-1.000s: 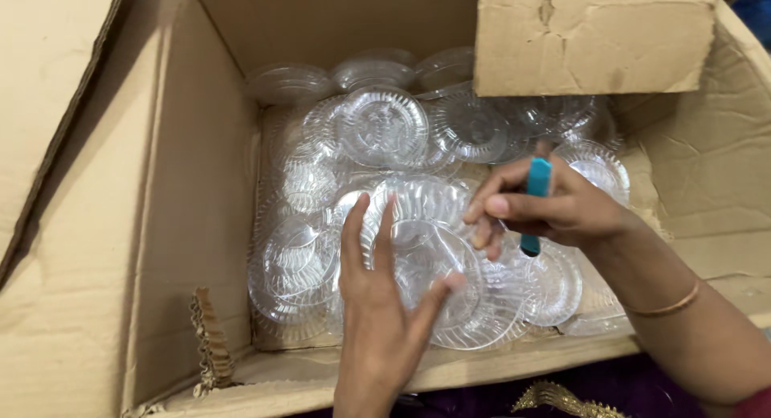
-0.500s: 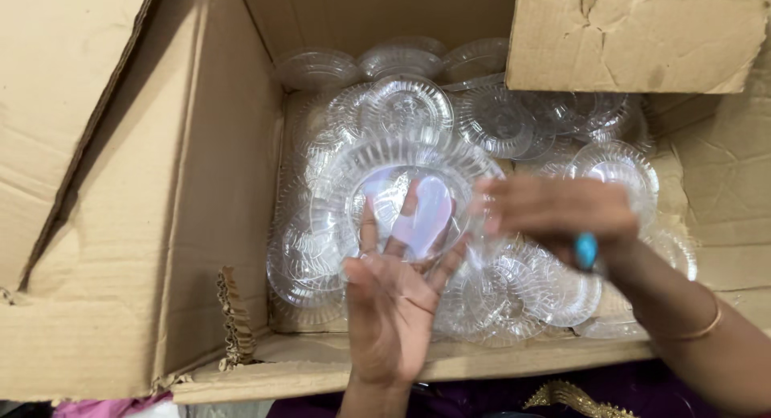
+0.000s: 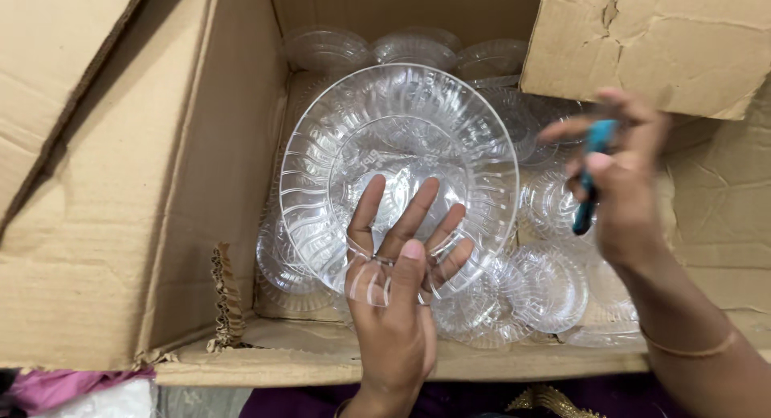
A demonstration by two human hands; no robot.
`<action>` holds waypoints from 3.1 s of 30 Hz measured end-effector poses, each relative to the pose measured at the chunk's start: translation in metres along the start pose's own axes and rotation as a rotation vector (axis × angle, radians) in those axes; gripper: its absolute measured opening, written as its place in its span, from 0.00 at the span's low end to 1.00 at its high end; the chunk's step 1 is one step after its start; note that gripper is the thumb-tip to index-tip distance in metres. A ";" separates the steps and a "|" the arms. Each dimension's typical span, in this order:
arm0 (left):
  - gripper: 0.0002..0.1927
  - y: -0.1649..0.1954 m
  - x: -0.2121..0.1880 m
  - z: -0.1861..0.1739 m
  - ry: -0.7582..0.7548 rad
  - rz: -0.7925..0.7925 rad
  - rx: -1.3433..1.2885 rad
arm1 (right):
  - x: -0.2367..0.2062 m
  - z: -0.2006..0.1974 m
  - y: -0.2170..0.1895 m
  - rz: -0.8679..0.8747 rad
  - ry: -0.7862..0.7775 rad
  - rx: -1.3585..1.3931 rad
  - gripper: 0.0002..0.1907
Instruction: The person sits on the floor and uses a utility knife to trim the edges of clear plastic plates. They pick up plates from a cardboard box, hold them in one hand, and carefully cut along the rim with the other hand, then place the trimmed plates back into the box.
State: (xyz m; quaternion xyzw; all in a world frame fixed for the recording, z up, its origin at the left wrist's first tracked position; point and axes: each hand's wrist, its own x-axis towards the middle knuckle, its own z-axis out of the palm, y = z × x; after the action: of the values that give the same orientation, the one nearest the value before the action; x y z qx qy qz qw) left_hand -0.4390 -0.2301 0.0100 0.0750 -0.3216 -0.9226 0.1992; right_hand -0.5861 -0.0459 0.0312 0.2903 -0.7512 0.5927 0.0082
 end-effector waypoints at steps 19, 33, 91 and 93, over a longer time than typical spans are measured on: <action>0.32 -0.009 -0.006 0.011 -0.039 -0.075 -0.118 | -0.030 0.006 0.023 -0.117 -0.221 -0.344 0.54; 0.30 -0.006 -0.008 0.010 -0.034 -0.042 -0.138 | -0.028 0.014 0.014 -0.023 -0.226 -0.392 0.50; 0.26 -0.026 -0.007 0.007 0.000 -0.041 -0.277 | -0.031 0.022 0.022 -0.023 -0.044 -0.275 0.48; 0.26 -0.026 -0.007 0.009 -0.032 -0.059 -0.265 | -0.031 0.023 0.019 -0.079 -0.094 -0.315 0.49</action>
State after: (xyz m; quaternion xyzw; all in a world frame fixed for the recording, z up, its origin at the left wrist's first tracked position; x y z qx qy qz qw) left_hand -0.4431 -0.2037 0.0009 0.0430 -0.1977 -0.9636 0.1749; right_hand -0.5617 -0.0506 -0.0035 0.3422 -0.8223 0.4527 0.0419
